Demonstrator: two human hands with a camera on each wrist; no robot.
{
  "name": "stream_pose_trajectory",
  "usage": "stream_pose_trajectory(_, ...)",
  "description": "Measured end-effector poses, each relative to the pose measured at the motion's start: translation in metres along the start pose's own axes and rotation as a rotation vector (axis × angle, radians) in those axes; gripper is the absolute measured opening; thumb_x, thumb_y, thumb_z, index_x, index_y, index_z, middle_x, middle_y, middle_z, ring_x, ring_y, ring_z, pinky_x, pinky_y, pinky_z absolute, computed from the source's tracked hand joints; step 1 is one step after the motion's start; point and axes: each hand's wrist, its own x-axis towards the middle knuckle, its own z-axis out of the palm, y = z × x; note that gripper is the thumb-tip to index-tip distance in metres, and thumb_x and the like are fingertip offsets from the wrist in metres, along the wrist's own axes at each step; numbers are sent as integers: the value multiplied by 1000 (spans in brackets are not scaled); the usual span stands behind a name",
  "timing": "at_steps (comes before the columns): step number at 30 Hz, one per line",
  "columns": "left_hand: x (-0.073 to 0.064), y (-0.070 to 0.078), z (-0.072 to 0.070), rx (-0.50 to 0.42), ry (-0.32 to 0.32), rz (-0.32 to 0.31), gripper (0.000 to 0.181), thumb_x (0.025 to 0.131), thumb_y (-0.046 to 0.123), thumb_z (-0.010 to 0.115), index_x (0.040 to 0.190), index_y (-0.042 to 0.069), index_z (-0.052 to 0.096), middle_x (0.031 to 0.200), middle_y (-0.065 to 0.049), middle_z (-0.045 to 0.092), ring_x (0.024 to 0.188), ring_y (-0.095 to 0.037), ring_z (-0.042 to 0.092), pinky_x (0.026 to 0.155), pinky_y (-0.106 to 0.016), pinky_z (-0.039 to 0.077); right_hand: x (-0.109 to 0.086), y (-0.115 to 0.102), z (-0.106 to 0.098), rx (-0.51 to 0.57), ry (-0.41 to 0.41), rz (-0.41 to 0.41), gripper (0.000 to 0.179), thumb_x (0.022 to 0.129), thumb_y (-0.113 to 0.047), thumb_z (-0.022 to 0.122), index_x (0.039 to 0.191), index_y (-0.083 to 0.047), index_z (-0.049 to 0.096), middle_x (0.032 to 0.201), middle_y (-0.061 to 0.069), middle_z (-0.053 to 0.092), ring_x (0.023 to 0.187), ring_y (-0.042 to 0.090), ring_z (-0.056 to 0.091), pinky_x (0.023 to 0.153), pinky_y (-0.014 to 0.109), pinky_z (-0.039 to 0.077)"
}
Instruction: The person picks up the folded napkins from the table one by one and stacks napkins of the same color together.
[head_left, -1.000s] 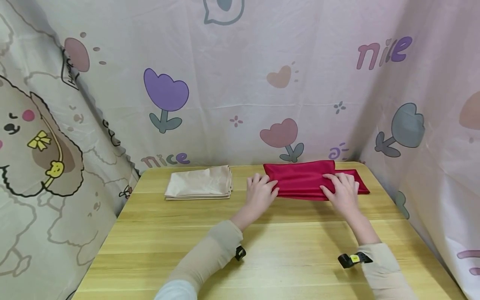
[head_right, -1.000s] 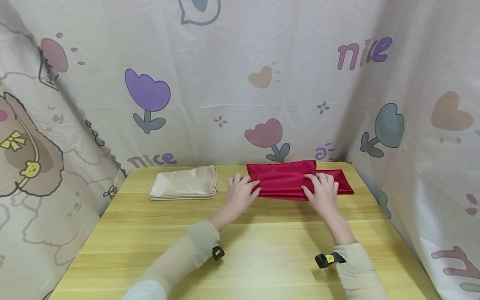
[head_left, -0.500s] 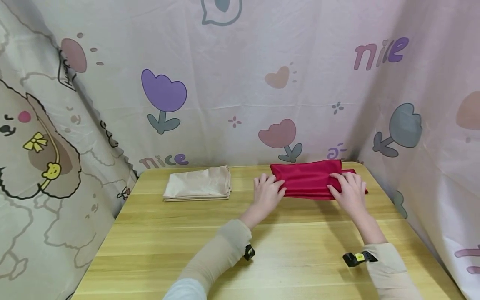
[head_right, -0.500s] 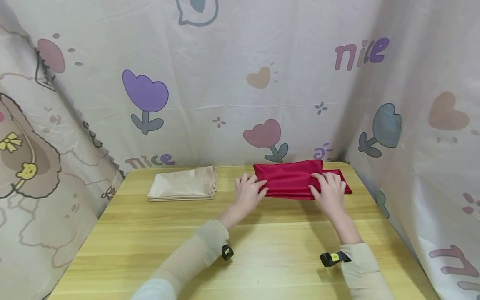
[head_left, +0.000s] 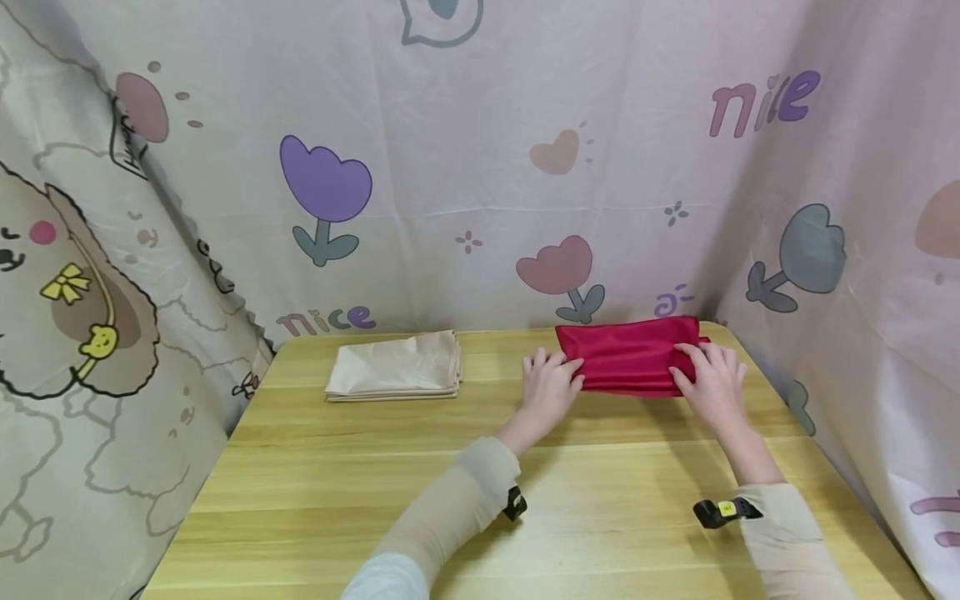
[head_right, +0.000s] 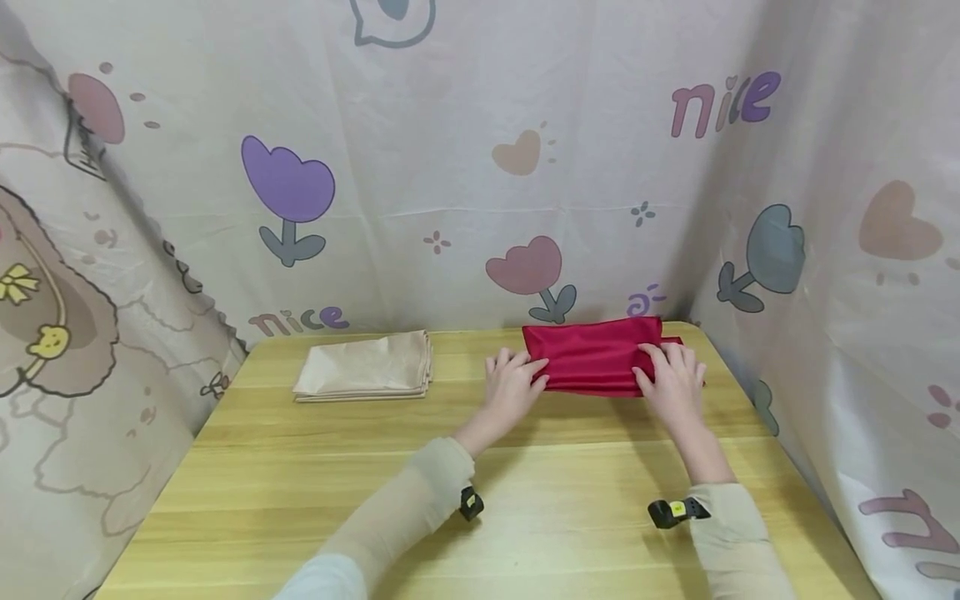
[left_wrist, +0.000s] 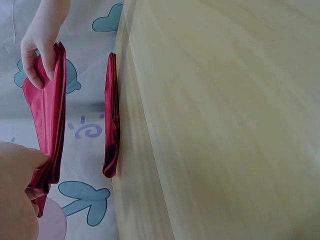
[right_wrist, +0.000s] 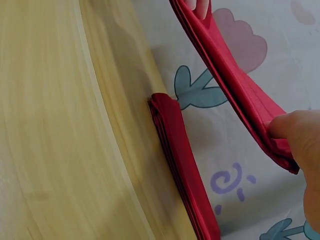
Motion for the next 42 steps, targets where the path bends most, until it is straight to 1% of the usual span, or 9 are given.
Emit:
stream_pose_trajectory(4,4,5,3,-33,-18,-13,29,92,43,64,120,36,70,107,13,67,100,-14,46,82,-32,31,1,5,-1,-9,2,12,39,82,-7,74,118,-2,61,117,29,52,110,46,39,85,62,26)
stream_pose_trajectory(10,8,13,6,-74,-42,-42,33,91,42,65,124,35,68,112,12,68,98,-14,45,79,-30,30,4,11,-2,-34,-34,47,44,82,-11,75,122,-2,59,118,29,50,114,46,36,90,63,24)
stream_pose_trajectory(16,10,20,11,-84,-62,-70,45,90,44,66,133,30,61,121,12,68,100,-14,48,79,-30,32,5,18,-4,-58,-60,70,47,82,-12,75,124,-1,57,119,29,48,115,47,34,88,64,23)
stream_pose_trajectory(21,15,26,14,-110,-73,-95,46,90,44,67,134,30,60,123,12,68,101,-14,48,81,-29,33,7,24,-4,-56,-64,80,49,82,-12,75,126,-1,56,121,30,47,116,47,33,87,64,22)
stream_pose_trajectory(28,19,34,19,-126,-77,-95,45,90,43,67,133,30,61,122,13,69,104,-13,48,81,-28,32,9,33,-6,-49,-84,101,51,83,-12,75,128,-1,54,126,31,46,121,48,31,89,65,21)
stream_pose_trajectory(35,25,39,25,-114,-88,-77,45,91,45,65,133,32,61,121,14,69,104,-13,47,81,-28,32,12,41,-10,-84,-127,107,53,85,-14,73,132,-1,51,133,33,42,123,49,28,91,65,19)
stream_pose_trajectory(42,30,43,30,-103,-122,-70,45,92,46,63,134,32,60,122,15,68,106,-13,47,83,-29,32,16,48,-9,-95,-156,107,55,86,-14,72,134,-1,49,131,33,41,124,49,27,93,68,19)
